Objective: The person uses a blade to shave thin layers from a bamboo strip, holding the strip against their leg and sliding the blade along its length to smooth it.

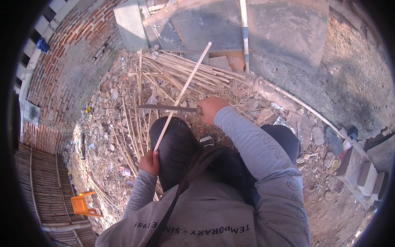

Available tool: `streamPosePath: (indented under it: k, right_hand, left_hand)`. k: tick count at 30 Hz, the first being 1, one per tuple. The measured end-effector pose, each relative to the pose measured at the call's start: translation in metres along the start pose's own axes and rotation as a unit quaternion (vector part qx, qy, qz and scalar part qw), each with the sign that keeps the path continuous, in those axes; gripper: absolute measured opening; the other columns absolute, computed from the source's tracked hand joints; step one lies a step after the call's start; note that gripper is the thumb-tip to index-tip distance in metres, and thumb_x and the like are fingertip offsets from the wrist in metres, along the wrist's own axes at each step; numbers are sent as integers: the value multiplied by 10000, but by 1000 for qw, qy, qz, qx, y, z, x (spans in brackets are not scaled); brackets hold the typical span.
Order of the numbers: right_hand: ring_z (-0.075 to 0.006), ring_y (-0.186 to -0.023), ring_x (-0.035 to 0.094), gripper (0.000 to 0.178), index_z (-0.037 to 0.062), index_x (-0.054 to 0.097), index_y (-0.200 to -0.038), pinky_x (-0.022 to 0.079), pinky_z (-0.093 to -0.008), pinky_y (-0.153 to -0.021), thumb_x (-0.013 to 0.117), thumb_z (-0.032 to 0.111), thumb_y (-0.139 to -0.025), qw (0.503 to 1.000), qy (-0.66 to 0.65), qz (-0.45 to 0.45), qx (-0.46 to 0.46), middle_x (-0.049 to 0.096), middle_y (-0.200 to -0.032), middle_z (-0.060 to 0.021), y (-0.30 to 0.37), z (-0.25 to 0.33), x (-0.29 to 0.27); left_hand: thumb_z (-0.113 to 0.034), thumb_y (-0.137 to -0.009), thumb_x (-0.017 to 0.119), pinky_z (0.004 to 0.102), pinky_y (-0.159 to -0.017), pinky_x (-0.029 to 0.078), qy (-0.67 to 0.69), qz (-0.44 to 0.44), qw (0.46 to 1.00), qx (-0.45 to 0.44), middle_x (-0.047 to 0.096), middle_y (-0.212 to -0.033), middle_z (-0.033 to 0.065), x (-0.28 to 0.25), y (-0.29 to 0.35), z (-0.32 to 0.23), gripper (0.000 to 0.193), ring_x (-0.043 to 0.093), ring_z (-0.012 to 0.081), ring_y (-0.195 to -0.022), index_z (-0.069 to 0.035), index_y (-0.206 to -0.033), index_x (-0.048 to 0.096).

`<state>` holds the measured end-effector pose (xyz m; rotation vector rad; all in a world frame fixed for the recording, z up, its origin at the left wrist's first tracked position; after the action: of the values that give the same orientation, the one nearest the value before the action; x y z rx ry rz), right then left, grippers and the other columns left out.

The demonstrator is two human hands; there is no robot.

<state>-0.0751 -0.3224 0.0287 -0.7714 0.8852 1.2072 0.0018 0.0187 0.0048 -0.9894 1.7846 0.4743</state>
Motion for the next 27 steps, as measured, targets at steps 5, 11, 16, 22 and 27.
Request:
streamPosePath:
  k: [5, 11, 16, 22, 27]
  right_hand:
    - [-380, -811, 660, 224, 99, 638, -909, 524, -493, -727, 690, 275, -782, 1000, 8, -8, -1, 678, -805, -157, -3, -1, 4]
    - [-381, -810, 658, 235, 89, 638, -918, 525, -489, -729, 690, 282, -793, 1000, -2, -13, -3, 680, -810, -157, -3, -4, 7]
    - [-386, -819, 656, 241, 91, 643, -934, 523, -489, -740, 687, 283, -795, 1000, -7, -4, 4, 678, -813, -162, -3, -6, 6]
    - [-387, -813, 655, 228, 97, 639, -921, 518, -498, -740, 683, 281, -792, 1000, -7, 8, 3, 675, -807, -164, -2, -3, 5]
    - [-382, -807, 656, 214, 103, 633, -899, 519, -494, -736, 683, 272, -778, 1000, -28, 13, 1, 673, -793, -157, -2, -6, 6]
  left_hand:
    - [-360, -978, 484, 522, -554, 423, 7, 0, 1000, 2, 552, -602, 239, -3, 0, -6, 407, 572, 461, -609, -32, -738, 512]
    - [-362, -994, 458, 507, -581, 426, -7, 19, 1000, -12, 570, -644, 243, -4, 0, -5, 420, 587, 458, -648, -15, -774, 547]
    - [-366, -991, 462, 510, -566, 427, -8, 9, 1000, -1, 564, -625, 239, -2, -2, -5, 423, 584, 455, -631, -21, -756, 533]
    - [-392, -990, 464, 513, -545, 425, 3, -13, 1000, 6, 556, -604, 237, 2, 0, -1, 440, 579, 453, -606, -30, -750, 535]
    - [-406, -987, 484, 498, -532, 421, 11, -19, 1000, 8, 555, -598, 229, 3, -1, 0, 465, 575, 449, -592, -31, -716, 528]
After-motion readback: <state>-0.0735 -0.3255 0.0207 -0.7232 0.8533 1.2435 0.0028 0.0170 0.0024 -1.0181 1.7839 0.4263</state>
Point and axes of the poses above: each hand's wrist, its own y-axis away from the middle knuckle, its own x-axis out of the palm, z = x × y, the point moved 2 cm from there along -y, towards the middle knuckle
